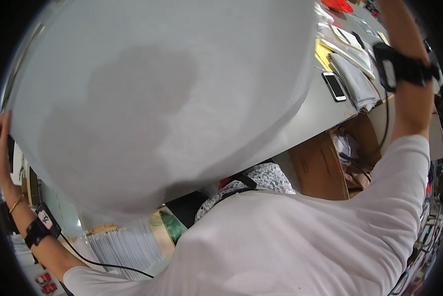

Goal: The person repeatedly folds light gray garments on a table, places each folded item into a clear plastic bag, and sets the bag aside. The process is repeated for multiple garments throughout the clip.

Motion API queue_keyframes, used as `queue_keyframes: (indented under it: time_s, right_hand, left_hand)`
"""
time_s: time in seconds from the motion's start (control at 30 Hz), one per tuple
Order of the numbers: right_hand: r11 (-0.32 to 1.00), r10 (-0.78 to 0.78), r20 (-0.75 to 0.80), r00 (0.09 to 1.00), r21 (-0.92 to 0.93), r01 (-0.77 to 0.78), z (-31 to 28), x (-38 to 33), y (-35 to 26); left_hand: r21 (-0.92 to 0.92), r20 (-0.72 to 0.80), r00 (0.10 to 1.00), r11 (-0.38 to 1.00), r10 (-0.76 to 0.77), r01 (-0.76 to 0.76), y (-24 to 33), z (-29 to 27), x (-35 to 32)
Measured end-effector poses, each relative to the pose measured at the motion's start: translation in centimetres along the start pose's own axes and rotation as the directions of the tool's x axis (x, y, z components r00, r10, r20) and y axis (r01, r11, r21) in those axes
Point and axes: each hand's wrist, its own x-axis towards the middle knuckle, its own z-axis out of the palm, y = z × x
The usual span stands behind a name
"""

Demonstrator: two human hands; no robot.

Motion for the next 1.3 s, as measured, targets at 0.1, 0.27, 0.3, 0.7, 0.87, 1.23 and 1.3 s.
queue_keyframes:
  time_s: [0.1, 0.27, 0.3, 0.7, 0.87, 1.23, 1.3]
  right_hand:
    - [0.981, 0.071, 0.155, 0.985, 0.169, -0.097, 8.1, 4.3, 4.9]
    - [0.96, -0.259, 0.19, 0.947, 0.161, 0.23, 23.0, 11.3, 6.2]
    - [0.961, -0.227, 0.209, 0.951, 0.205, 0.185, 25.2, 11.5, 5.9]
    - [0.894, -0.216, 0.082, 0.973, 0.417, 0.164, 37.4, -4.5, 0.8]
    - [0.892, -0.231, 0.421, 0.877, 0.452, 0.018, 19.1, -24.8, -13.0]
    - [0.922, -0.276, 0.367, 0.888, 0.361, 0.137, 13.4, -38.3, -17.4]
    - [0.891, -0.205, 0.464, 0.862, 0.453, -0.032, 11.4, -38.8, -17.2]
  left_hand:
    - [-0.096, 0.187, 0.978, 0.989, -0.091, 0.11, -2.4, 10.6, 2.6]
    - [-0.04, 0.293, 0.894, 0.93, -0.338, 0.364, -4.2, 18.8, 0.1]
    - [-0.082, 0.348, 0.9, 0.948, -0.261, 0.307, -4.5, 19.3, -0.5]
    - [-0.245, 0.161, 0.986, 0.967, -0.031, 0.07, 4.5, 29.1, -10.9]
    - [-0.317, 0.522, 0.828, 0.948, 0.205, -0.035, 20.4, 16.9, -30.3]
    - [-0.227, 0.539, 0.84, 0.95, -0.059, 0.213, 24.5, 8.3, -46.0]
    - [-0.35, 0.497, 0.863, 0.889, -0.09, 0.294, 23.8, 5.8, -45.8]
